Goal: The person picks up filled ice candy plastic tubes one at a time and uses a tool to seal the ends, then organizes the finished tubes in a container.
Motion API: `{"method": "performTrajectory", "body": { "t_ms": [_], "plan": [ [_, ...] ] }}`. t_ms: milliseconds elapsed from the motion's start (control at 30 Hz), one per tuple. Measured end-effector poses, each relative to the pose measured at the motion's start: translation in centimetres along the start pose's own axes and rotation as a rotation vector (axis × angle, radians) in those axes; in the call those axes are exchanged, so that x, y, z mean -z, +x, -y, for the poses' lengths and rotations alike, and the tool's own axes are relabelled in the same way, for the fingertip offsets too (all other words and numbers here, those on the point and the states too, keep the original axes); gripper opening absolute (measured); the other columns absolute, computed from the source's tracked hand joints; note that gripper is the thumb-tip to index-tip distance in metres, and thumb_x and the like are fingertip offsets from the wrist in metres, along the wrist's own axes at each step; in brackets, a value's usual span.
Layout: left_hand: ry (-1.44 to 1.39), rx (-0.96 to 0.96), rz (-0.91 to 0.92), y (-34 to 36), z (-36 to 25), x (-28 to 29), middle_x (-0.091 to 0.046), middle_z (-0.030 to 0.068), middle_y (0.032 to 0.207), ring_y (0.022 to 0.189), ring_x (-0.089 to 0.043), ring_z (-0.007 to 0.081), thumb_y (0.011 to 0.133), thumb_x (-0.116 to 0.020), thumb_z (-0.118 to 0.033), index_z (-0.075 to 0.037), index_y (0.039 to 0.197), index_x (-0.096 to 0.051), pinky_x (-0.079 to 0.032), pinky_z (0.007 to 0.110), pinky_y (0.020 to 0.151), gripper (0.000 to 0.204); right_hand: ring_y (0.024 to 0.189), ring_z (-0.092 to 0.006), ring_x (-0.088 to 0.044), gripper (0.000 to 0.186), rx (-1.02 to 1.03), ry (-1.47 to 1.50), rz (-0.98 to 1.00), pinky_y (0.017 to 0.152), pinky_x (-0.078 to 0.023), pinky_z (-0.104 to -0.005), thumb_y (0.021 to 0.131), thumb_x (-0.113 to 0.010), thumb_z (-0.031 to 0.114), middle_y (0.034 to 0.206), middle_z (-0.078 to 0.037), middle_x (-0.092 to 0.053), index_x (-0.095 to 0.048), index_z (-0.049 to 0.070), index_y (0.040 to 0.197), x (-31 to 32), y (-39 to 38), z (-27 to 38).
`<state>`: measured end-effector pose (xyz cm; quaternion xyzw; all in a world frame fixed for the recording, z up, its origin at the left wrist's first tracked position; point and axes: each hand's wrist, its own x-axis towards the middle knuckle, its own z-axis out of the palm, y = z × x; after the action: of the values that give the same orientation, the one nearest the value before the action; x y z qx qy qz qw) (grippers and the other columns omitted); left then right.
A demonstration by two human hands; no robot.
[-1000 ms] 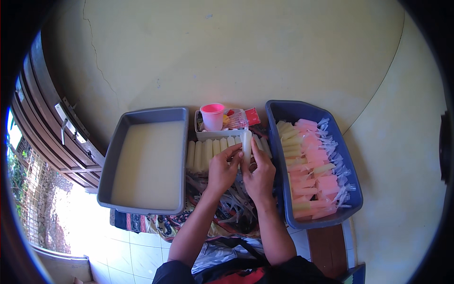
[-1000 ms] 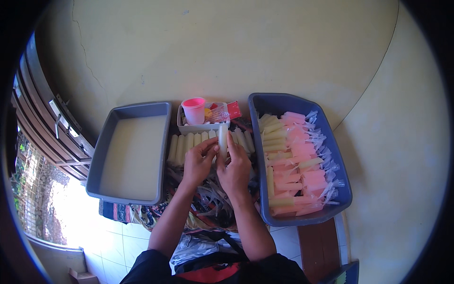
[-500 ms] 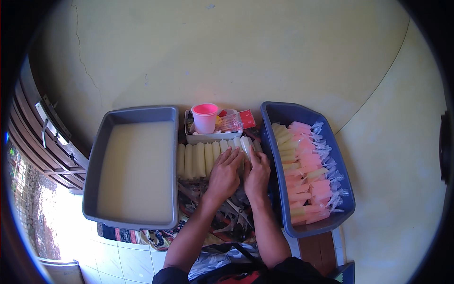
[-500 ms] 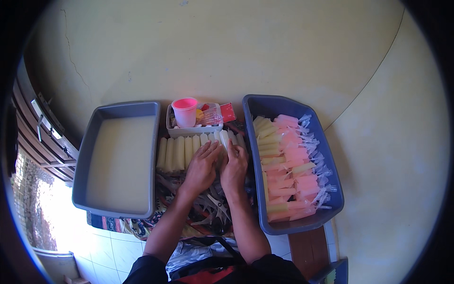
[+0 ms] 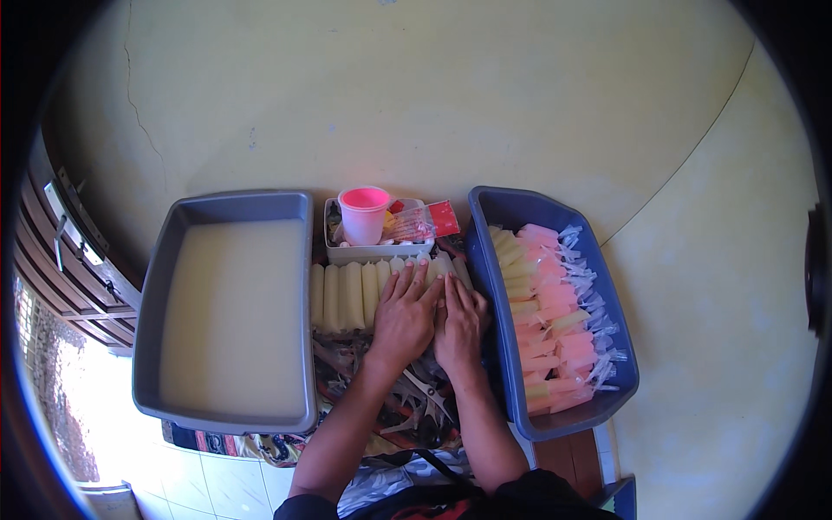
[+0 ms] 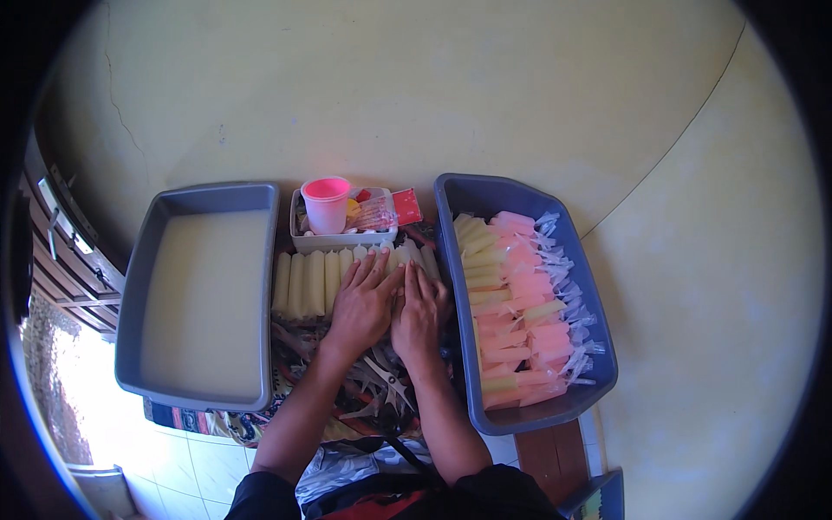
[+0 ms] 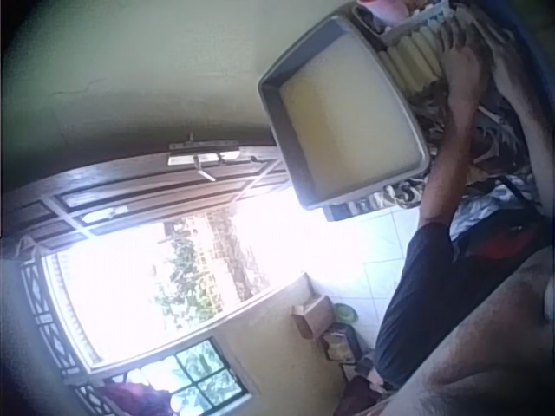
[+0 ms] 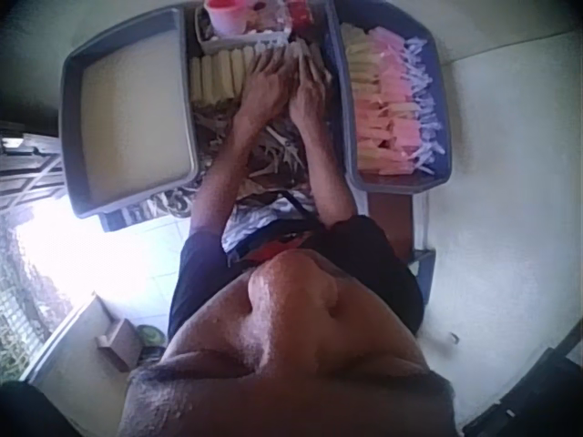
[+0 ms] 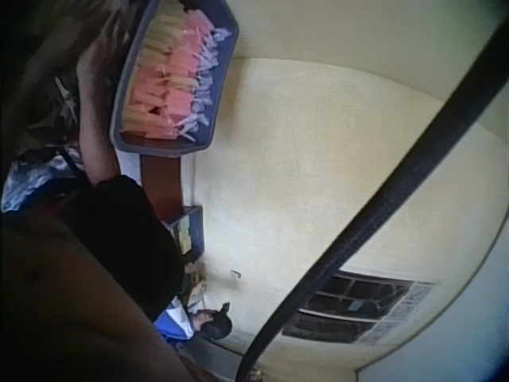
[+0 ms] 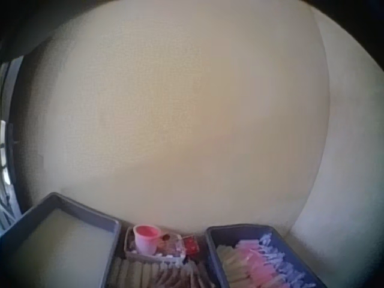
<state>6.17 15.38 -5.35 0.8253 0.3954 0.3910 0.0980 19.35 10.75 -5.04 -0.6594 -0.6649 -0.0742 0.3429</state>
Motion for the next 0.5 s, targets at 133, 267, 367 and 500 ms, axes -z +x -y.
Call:
{"method": "performTrajectory", "body": {
  "t_ms": [133, 267, 367, 500],
  "plan": [
    [0.026, 0.007, -0.007, 0.1, 0.1, -0.1, -0.052, 0.0297, 0.164, 0.154, -0.047, 0.0465, 0.102, -0.064, -0.027, -0.010, 0.147, -0.068, -0.030, 0.056, 0.130, 0.049, 0.152, -0.0461, -0.048, 0.054, -0.062, 0.043, 0.115, 0.130, -0.035, -0.0506, 0.110, -0.052, 0.015, 0.166, -0.028, -0.049, -0.051, -0.010, 0.158, 0.0, 0.0, 0.0],
    [0.108, 0.007, 0.024, 0.1, 0.2, -0.3, -0.051, 0.0291, 0.165, 0.155, -0.047, 0.0456, 0.100, -0.066, -0.030, -0.017, 0.151, -0.066, -0.032, 0.057, 0.130, 0.053, 0.156, -0.0467, -0.043, 0.056, -0.070, 0.061, 0.160, 0.134, -0.028, -0.0507, 0.110, -0.048, 0.014, 0.167, -0.030, -0.047, -0.047, -0.010, 0.160, -0.4, 0.0, -0.9],
    [0.112, -0.004, 0.015, 0.0, 0.5, -0.4, -0.052, 0.0286, 0.165, 0.155, -0.046, 0.0452, 0.099, -0.066, -0.029, -0.017, 0.151, -0.067, -0.031, 0.057, 0.130, 0.053, 0.160, -0.0460, -0.038, 0.058, -0.061, 0.033, 0.204, 0.135, -0.026, -0.0510, 0.111, -0.046, 0.015, 0.170, -0.030, -0.043, -0.043, -0.010, 0.163, -0.5, 0.0, -1.1],
    [0.099, -0.021, 0.001, -0.2, 0.5, -0.3, -0.053, 0.0284, 0.163, 0.156, -0.046, 0.0449, 0.099, -0.066, -0.029, -0.016, 0.152, -0.067, -0.030, 0.057, 0.131, 0.054, 0.163, -0.0456, -0.032, 0.060, -0.041, -0.005, 0.221, 0.136, -0.024, -0.0522, 0.111, -0.045, 0.017, 0.173, -0.030, -0.038, -0.038, -0.009, 0.166, -0.8, -0.1, -1.5]
  ]
}}
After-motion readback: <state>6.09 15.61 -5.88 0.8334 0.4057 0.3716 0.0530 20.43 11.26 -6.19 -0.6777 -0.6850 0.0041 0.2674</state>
